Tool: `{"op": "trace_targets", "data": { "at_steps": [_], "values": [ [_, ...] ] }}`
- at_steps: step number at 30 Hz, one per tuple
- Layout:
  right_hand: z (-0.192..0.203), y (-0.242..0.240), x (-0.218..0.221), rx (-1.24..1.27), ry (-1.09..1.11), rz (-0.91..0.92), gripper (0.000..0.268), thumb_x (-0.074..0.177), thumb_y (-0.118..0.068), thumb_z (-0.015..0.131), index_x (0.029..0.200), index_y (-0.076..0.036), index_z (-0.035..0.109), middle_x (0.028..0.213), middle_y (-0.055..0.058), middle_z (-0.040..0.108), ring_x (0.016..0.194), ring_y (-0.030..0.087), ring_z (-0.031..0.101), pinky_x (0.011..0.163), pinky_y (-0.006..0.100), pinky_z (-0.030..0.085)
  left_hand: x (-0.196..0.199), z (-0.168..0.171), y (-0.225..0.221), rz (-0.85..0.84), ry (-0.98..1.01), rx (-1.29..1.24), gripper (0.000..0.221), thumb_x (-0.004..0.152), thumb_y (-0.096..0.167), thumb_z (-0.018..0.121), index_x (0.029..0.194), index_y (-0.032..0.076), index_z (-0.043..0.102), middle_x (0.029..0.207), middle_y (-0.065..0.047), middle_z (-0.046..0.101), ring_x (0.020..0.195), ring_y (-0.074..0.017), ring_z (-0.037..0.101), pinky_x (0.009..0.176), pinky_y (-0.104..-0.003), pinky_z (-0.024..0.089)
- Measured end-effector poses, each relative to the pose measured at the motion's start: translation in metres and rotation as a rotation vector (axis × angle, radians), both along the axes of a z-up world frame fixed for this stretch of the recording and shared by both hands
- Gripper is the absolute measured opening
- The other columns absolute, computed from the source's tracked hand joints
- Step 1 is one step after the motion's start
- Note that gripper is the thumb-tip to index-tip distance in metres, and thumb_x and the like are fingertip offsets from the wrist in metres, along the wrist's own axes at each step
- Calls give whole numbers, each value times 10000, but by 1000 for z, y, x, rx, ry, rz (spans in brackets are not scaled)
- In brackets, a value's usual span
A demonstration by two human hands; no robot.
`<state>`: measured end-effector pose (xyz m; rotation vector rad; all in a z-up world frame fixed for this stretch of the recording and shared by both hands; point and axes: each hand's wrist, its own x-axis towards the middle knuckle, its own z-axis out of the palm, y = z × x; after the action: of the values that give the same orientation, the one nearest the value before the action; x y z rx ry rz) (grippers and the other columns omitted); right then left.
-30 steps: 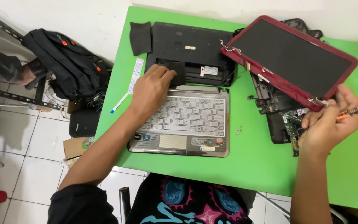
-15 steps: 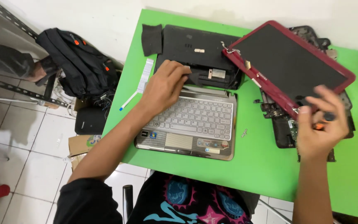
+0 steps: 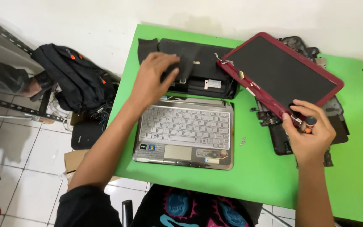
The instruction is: Disassembling and repairing a laptop on a workbench by removing the screen and keyboard
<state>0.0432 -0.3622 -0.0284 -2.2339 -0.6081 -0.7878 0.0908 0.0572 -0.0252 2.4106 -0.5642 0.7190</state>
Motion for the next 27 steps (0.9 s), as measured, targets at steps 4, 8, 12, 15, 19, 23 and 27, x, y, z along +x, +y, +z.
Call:
{"op": "trace_targets", "data": {
  "at_steps": [4, 8, 12, 15, 19, 23, 27],
  "values": [
    [-1, 0, 1, -28, -64, 5, 173, 988, 194, 808, 1143, 190, 730, 1226, 359, 696, 1003, 341, 693, 673, 324, 536, -9, -8, 7, -25, 68, -22, 190, 1014, 124, 632, 1180, 44, 680, 1259, -119, 677, 1166, -327, 560, 978, -478, 459],
    [-17, -16, -2, 19, -197, -78, 65, 1038, 204, 754, 1095, 187, 780, 1152, 311, 697, 566, 142, 375, 549, 288, 336, -13, -8, 2, -151, 9, 44, 122, 995, 76, 639, 1104, 48, 684, 1134, -98, 685, 1063, -315, 585, 891, -460, 454],
    [-48, -45, 0, 86, -432, -63, 344, 1114, 64, 515, 802, 110, 654, 804, 249, 670, 644, 307, 640, 542, 401, 468, -29, -12, -28, -335, 181, 76, 149, 983, 131, 651, 1081, 32, 705, 1082, -123, 725, 1056, -288, 645, 933, -450, 504],
    [-39, -17, -15, 431, -196, 256, 538, 1098, -244, 332, 656, -24, 545, 636, 139, 569, 414, 176, 503, 385, 314, 342, -45, -20, -51, -506, 290, 143, 226, 997, 189, 611, 1145, 34, 682, 1125, -132, 683, 1063, -290, 616, 914, -469, 486],
    [2, 40, -15, 724, 396, 759, 528, 1152, -367, 316, 967, -95, 729, 768, 13, 689, 540, 83, 612, 443, 178, 494, -49, -35, -64, -478, 261, 361, 529, 971, 449, 648, 1317, 57, 569, 1315, -131, 498, 1239, -314, 450, 994, -485, 379],
    [-44, 62, 9, 732, 627, 717, 757, 1123, -552, 219, 917, -48, 746, 883, 207, 749, 559, 175, 639, 446, 225, 495, -54, -12, -66, -429, 504, 519, 614, 960, 516, 629, 1373, 67, 551, 1390, -127, 441, 1394, -315, 320, 1120, -463, 299],
    [-85, 86, 5, 828, 844, 596, 820, 1123, -586, 145, 821, 3, 629, 757, 263, 741, 339, 152, 563, 265, 194, 411, -55, -32, -62, -456, 408, 493, 685, 912, 553, 658, 1371, 64, 516, 1457, -110, 377, 1388, -303, 301, 1093, -464, 286]
  ]
}}
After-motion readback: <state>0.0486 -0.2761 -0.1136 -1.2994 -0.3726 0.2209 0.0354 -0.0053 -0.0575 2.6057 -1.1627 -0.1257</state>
